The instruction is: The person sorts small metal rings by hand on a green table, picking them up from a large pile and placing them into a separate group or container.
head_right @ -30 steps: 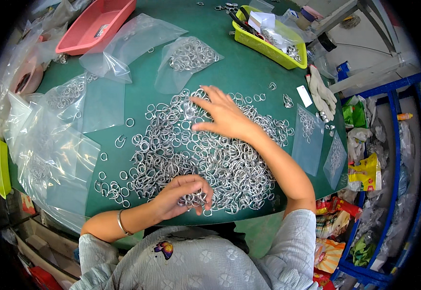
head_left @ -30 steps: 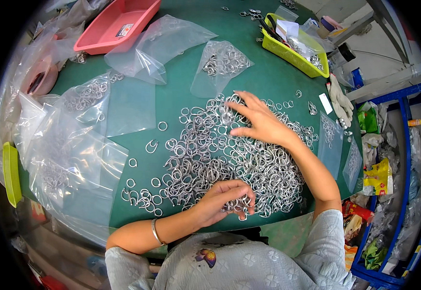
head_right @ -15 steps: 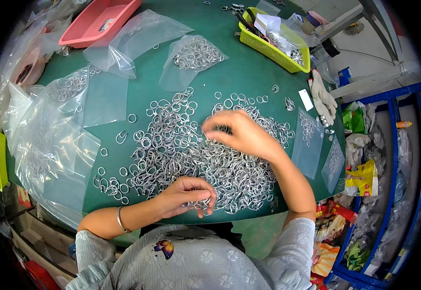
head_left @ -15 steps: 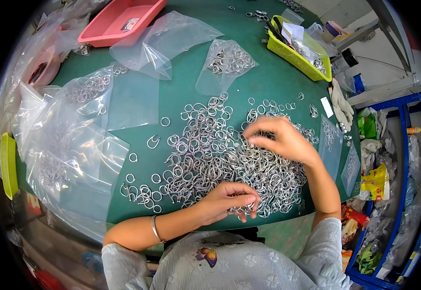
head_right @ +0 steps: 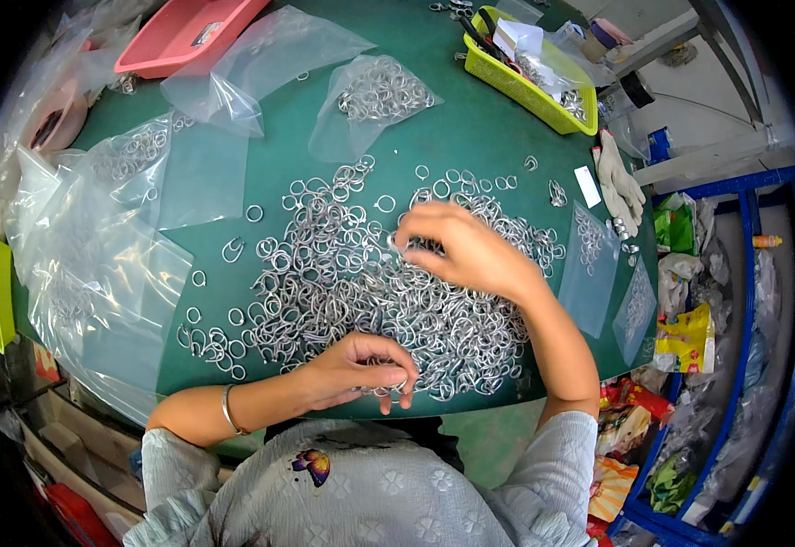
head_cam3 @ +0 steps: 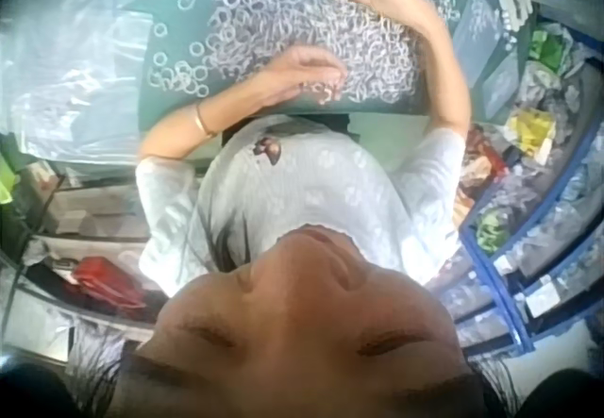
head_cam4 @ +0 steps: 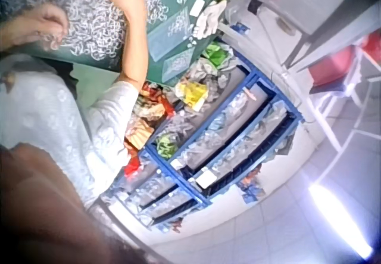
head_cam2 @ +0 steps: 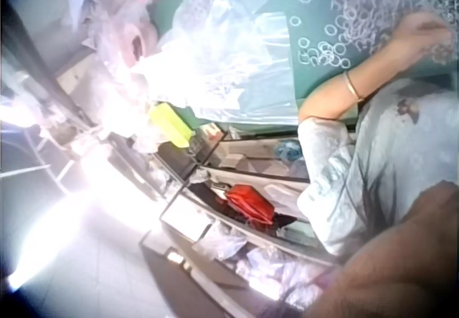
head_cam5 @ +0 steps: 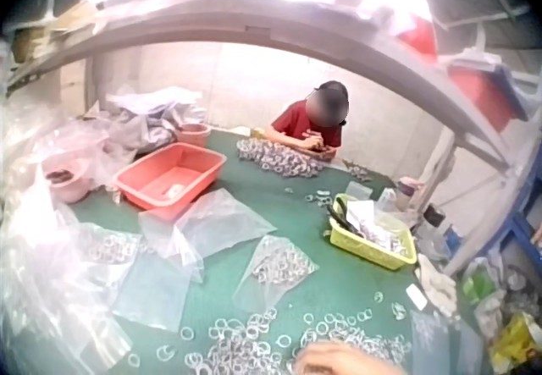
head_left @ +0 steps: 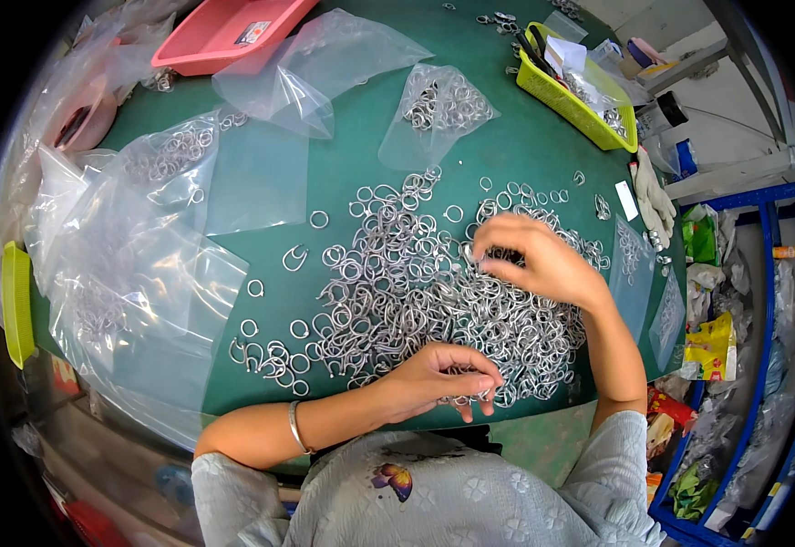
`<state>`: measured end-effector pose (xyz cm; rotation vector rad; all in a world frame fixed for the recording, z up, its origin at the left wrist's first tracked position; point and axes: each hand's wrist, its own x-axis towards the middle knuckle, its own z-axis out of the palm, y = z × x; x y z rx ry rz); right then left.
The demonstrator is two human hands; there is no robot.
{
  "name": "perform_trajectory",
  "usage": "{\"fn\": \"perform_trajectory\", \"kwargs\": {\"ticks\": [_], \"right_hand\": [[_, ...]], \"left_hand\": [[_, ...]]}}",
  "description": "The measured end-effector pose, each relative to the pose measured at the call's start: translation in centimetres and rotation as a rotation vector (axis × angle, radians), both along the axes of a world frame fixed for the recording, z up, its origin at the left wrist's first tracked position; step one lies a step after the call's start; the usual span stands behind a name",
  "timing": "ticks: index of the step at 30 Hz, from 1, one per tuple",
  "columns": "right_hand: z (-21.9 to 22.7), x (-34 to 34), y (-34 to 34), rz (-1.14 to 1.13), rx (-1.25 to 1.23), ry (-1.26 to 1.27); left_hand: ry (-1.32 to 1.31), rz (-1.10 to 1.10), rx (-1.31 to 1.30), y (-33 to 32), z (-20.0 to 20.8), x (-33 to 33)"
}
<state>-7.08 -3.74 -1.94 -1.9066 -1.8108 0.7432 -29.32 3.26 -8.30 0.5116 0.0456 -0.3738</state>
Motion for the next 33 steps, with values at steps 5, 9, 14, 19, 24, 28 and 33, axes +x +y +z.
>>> {"fn": "perform_trajectory", "kwargs": {"ticks": [5, 9, 14, 19, 24, 28, 33], "right_hand": [[0.1, -4.0, -0.5, 0.036, 0.106, -0.149], [-2.3, -4.3, -1.5, 0.064, 0.099, -0.183], [-1.7, -2.6, -2.9, -0.091, 0.157, -0.005], [0.2, -1.9, -4.4, -0.316, 0.19, -0.08], [1.0, -1.5, -5.3, -0.376, 0.21, -0.17], [1.8, -2.2, -4.6, -0.278, 0.109, -0.213], [-0.3, -4.5, -3.7, -0.133, -0.016, -0.357]], "left_hand": [[0.008, -0.043, 0.025, 0.1, 0.3, 0.1], [0.001, -0.062, 0.043, 0.3, 0.3, 0.2], [-0.009, -0.058, 0.062, 0.4, 0.5, 0.1], [-0.01, -0.063, 0.066, 0.3, 0.6, 0.2], [0.003, -0.07, 0.075, 0.2, 0.7, 0.2], [-0.009, -0.075, 0.071, 0.3, 0.6, 0.1], [-0.006, -0.092, 0.083, 0.2, 0.5, 0.1]]}}
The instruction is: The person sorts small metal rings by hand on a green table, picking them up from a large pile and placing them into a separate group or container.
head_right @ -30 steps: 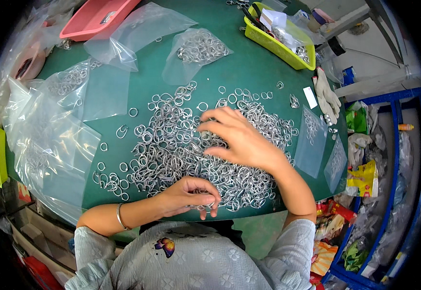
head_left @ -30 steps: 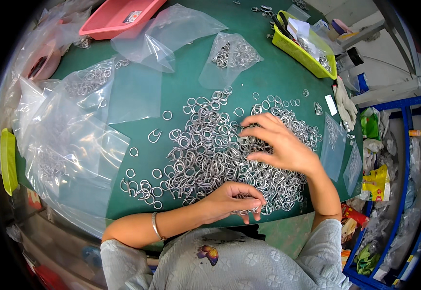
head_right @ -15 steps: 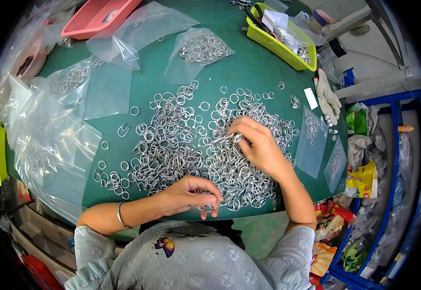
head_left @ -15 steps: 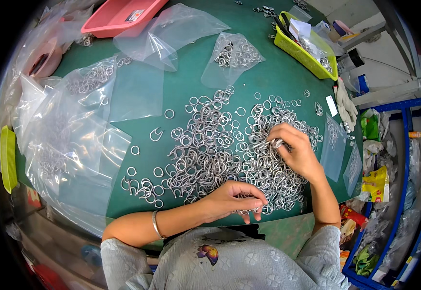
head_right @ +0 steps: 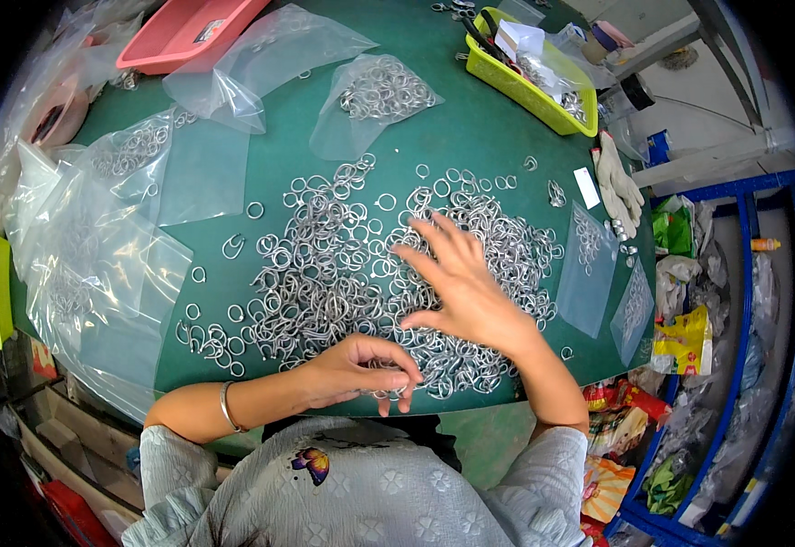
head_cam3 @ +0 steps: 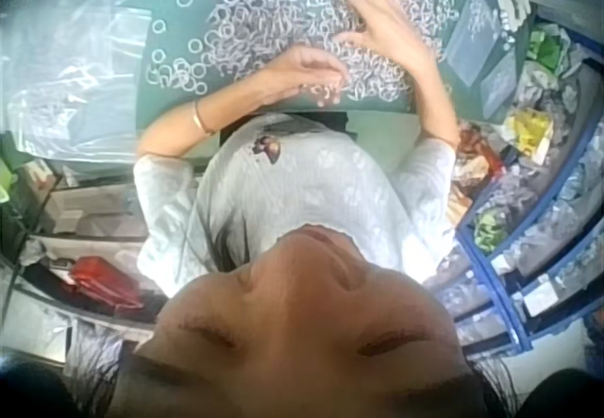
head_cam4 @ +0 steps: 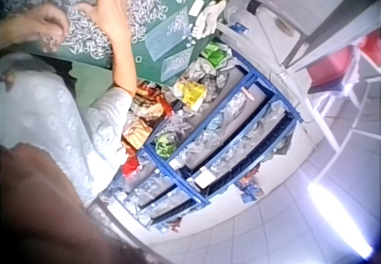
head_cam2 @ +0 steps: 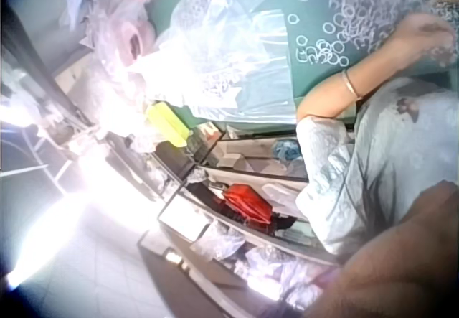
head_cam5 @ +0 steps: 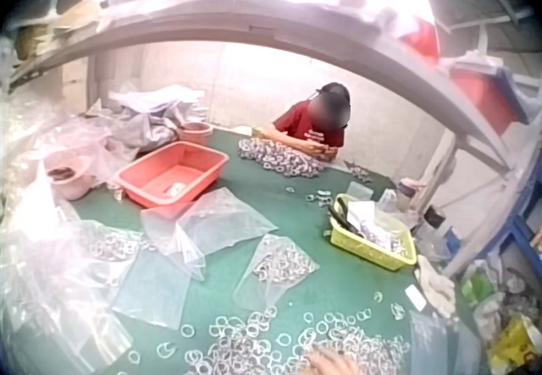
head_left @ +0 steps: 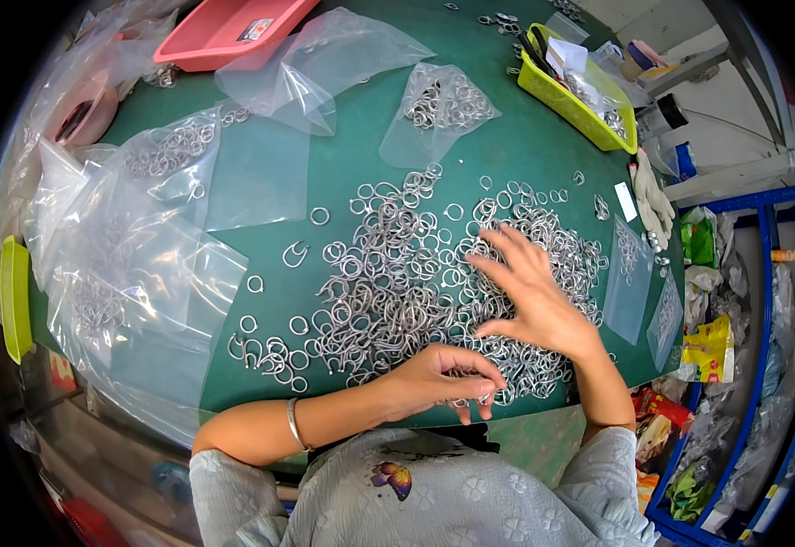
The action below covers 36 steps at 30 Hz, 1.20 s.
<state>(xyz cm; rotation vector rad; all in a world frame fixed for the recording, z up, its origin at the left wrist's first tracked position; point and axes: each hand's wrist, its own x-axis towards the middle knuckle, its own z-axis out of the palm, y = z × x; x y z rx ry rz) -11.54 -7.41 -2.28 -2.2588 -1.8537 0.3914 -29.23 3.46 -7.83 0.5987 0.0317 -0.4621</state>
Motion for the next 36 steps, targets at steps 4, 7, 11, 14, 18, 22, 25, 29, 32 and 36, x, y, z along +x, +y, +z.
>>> {"fn": "perform_trajectory", "kwargs": {"ticks": [4, 7, 11, 14, 18, 22, 25, 29, 32, 36], "right_hand": [[-2.0, -0.3, 0.3, -0.012, 0.128, -0.047], [-2.7, 0.1, 0.5, -0.053, 0.211, 0.002], [-2.7, 0.2, 1.2, -0.115, 0.389, -0.03], [-2.3, 0.3, 1.2, -0.266, 0.468, -0.048], [-1.6, -1.4, 1.9, -0.149, 0.388, 0.102], [-1.4, -3.8, 3.6, 0.314, 0.234, 0.123], [-2.2, -4.1, 4.1, 0.411, 0.212, 0.171], [-2.7, -3.3, 3.6, 0.297, 0.138, 0.182], [-3.0, -1.9, 3.1, 0.206, 0.272, 0.151], [-1.9, -0.6, 2.8, 0.009, 0.387, 0.209]], "left_hand": [[0.001, -0.001, -0.004, 0.0, 0.1, 0.0], [-0.007, 0.002, -0.002, 0.1, 0.1, 0.0], [-0.043, -0.002, 0.014, 0.0, 0.0, 0.1], [-0.047, -0.008, 0.031, 0.1, 0.5, 0.1], [-0.074, -0.038, 0.052, 0.1, 0.1, -0.1], [-0.082, -0.093, 0.081, -0.1, 0.5, 0.1], [-0.109, -0.18, 0.104, -0.2, 0.6, 0.1], [-0.126, -0.209, 0.099, -0.2, 0.4, -0.1], [-0.137, -0.204, 0.09, -0.1, 0.4, 0.0], [-0.133, -0.199, 0.069, -0.3, 0.1, -0.1]]}}
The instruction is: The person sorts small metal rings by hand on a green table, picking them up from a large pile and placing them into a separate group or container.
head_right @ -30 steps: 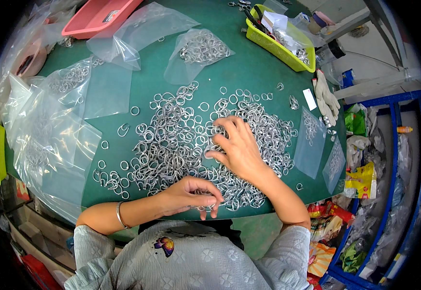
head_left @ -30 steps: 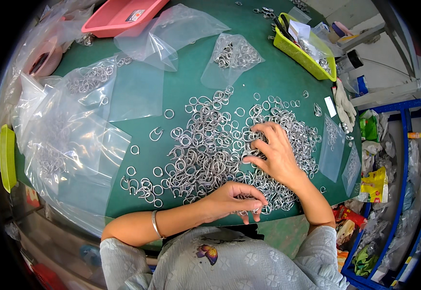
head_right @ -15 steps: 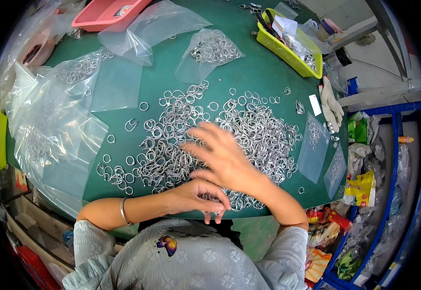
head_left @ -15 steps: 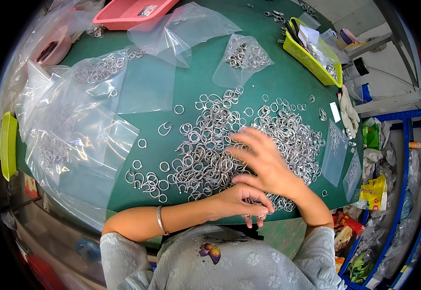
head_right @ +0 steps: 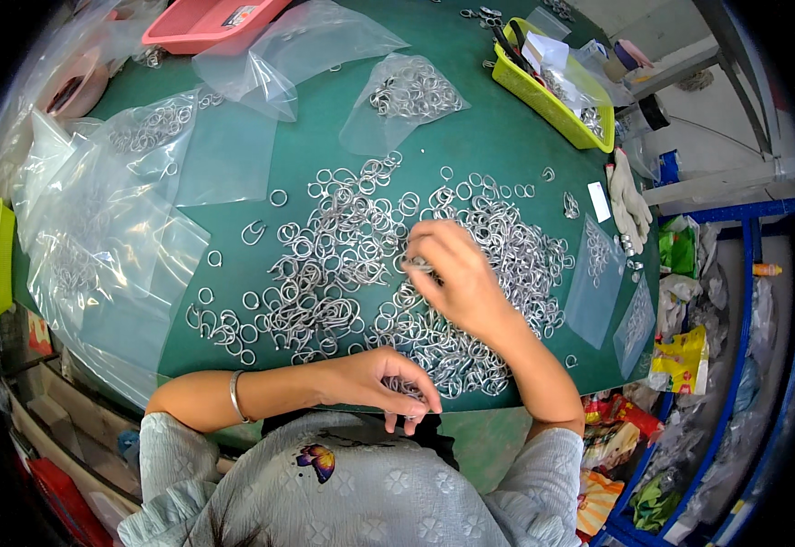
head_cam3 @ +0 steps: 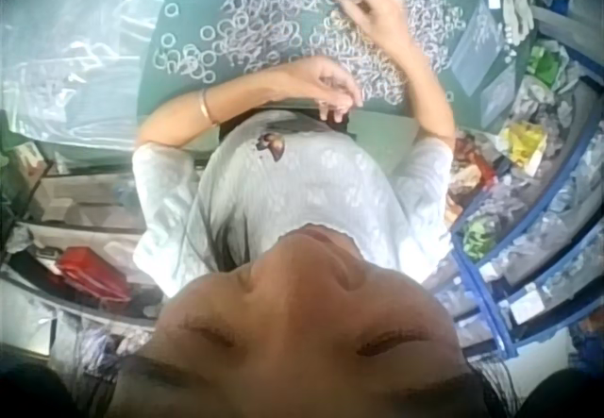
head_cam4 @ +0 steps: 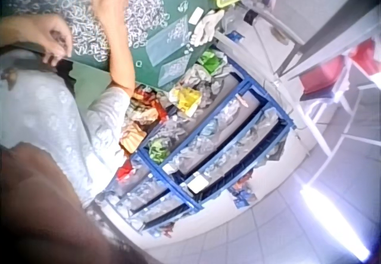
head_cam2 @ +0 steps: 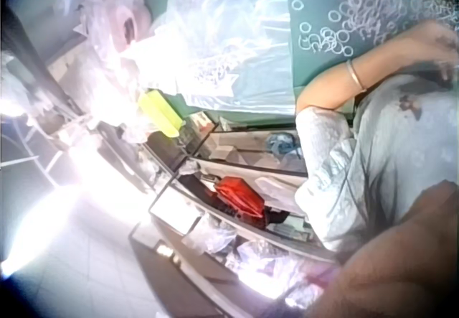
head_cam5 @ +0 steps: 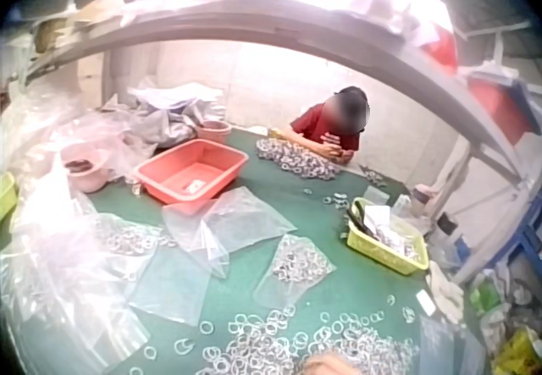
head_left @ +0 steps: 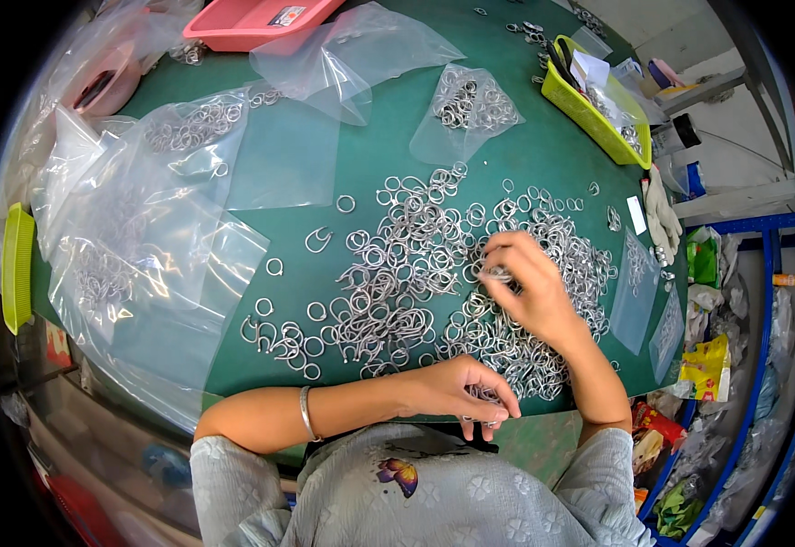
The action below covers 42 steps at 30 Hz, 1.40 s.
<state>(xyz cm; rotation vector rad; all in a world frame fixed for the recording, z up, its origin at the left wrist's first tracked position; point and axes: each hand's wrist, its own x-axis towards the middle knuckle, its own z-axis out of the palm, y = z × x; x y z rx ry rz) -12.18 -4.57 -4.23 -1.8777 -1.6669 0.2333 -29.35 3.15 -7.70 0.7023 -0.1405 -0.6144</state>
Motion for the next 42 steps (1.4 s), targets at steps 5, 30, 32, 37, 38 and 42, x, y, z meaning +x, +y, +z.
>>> {"fn": "perform_trajectory", "kwargs": {"ticks": [5, 30, 32, 37, 38, 42], "right_hand": [[1.4, 1.5, -1.0, -0.215, 0.045, 0.247], [1.3, 2.3, -3.8, -0.249, 0.247, 1.226], [1.4, 2.2, -3.9, -0.277, 0.187, 0.978], [2.1, 2.1, -4.7, -0.28, -0.146, 0.127], [1.8, 1.8, -4.9, -0.269, -0.233, 0.017], [1.3, 0.3, -4.1, -0.27, -0.262, -0.175]], "left_hand": [[-0.001, -0.005, 0.019, 0.1, 0.2, -0.1], [0.022, -0.015, 0.024, 0.0, 0.1, 0.0], [0.026, -0.016, 0.026, 0.0, 0.0, 0.0], [0.03, -0.027, 0.023, 0.1, 0.4, 0.0], [0.026, -0.029, 0.025, 0.0, 0.3, 0.0], [0.025, -0.02, 0.027, -0.1, 0.0, 0.0]]}}
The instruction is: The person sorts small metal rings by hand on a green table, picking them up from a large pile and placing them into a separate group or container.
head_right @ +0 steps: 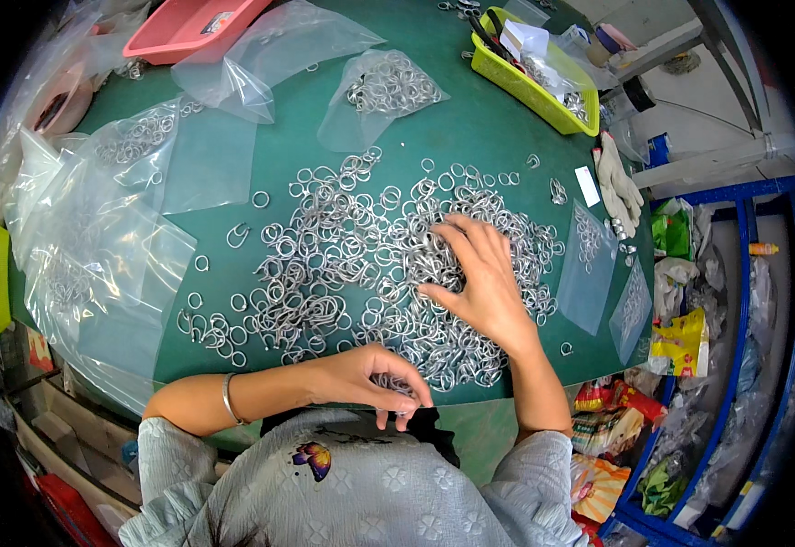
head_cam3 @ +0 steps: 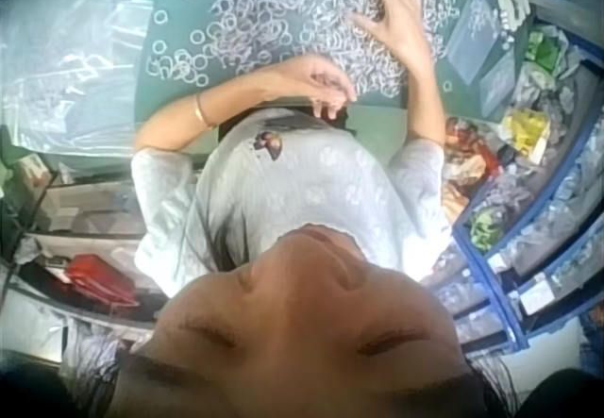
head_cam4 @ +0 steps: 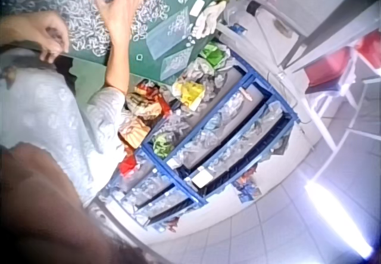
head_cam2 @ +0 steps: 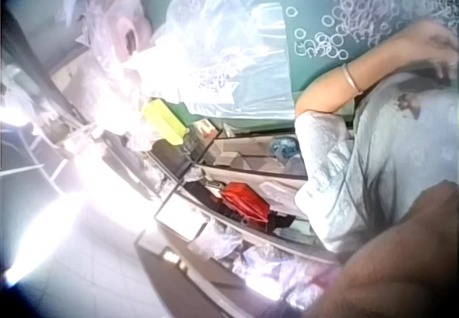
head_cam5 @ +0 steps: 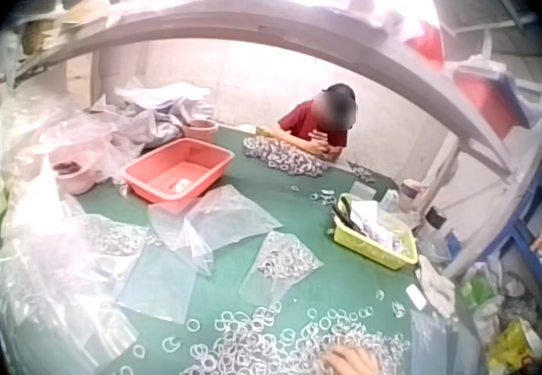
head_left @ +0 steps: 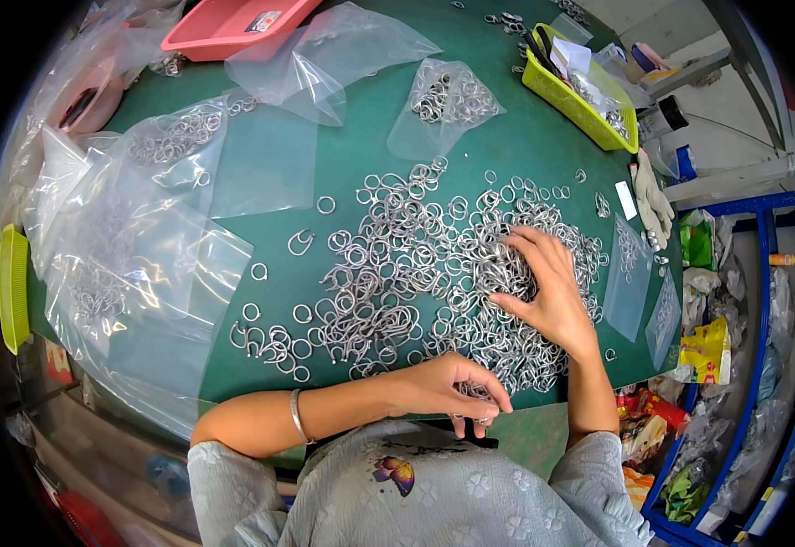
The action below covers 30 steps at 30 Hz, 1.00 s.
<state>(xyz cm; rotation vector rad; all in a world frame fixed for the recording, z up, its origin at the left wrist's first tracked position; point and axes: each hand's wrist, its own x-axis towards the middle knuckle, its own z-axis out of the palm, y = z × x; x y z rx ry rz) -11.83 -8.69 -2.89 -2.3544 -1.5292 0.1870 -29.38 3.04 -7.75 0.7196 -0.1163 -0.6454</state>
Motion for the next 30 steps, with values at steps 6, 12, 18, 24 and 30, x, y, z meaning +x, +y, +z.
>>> {"fn": "perform_trajectory", "kwargs": {"ticks": [6, 12, 18, 24, 30], "right_hand": [[-1.2, -1.7, 1.2, 0.065, 0.186, -0.051], [-1.2, -0.9, 2.0, 0.041, 0.327, 0.295], [0.3, -2.5, 1.6, 0.082, 0.237, 0.652], [2.9, -2.8, 0.7, 0.268, 0.147, 0.632], [1.4, -1.8, -1.4, 0.107, -0.017, 0.094]], "left_hand": [[-0.003, 0.002, 0.011, 0.1, 0.4, 0.0], [-0.013, 0.004, 0.018, 0.4, 0.7, 0.1], [-0.006, 0.007, 0.026, 0.0, 0.3, -0.1], [-0.017, -0.018, 0.059, 0.2, 0.6, 0.1], [0.0, -0.017, 0.048, 0.2, 0.6, 0.0]]}}
